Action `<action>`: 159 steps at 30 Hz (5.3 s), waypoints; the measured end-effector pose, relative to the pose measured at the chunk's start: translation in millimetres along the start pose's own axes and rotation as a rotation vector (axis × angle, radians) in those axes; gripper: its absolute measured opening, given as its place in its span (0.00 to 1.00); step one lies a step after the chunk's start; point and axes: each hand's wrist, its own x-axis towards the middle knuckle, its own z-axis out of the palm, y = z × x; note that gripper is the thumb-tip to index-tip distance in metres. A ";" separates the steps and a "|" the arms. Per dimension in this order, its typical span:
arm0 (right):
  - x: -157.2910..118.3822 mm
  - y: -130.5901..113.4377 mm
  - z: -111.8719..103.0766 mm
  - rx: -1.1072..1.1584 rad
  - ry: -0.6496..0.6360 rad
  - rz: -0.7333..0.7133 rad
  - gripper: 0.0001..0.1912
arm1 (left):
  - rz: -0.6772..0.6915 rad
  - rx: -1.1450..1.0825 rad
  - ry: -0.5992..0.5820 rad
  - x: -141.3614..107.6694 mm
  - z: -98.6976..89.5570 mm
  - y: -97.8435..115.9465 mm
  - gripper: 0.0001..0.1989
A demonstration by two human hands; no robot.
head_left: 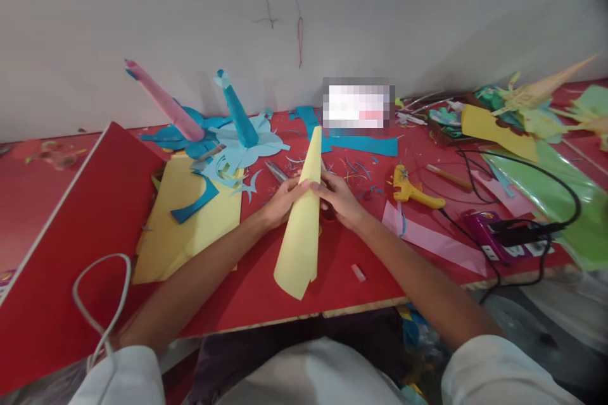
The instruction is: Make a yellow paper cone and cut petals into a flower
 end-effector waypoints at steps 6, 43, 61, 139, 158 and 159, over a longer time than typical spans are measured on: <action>-3.9 -3.2 -1.9 0.131 -0.020 0.120 0.33 | -0.065 -0.094 -0.099 -9.3 1.3 -3.3 0.31; -54.4 -50.1 -132.2 -1.538 0.575 -0.258 0.12 | -0.151 -0.044 0.074 -6.0 5.2 5.1 0.21; -1.4 -6.1 -69.7 -0.901 0.197 -0.463 0.20 | -0.111 -0.171 0.151 -1.2 3.7 1.3 0.18; 2.3 0.1 -77.4 -1.282 0.127 -0.695 0.14 | -0.030 -0.148 0.197 -0.7 9.0 -1.9 0.24; 3.2 4.0 -76.9 -1.289 0.194 -0.698 0.19 | -0.018 -0.168 0.082 -2.6 5.9 0.5 0.35; 3.5 4.1 -76.9 -1.280 0.210 -0.699 0.21 | -0.026 -0.179 0.074 -2.7 4.9 0.8 0.36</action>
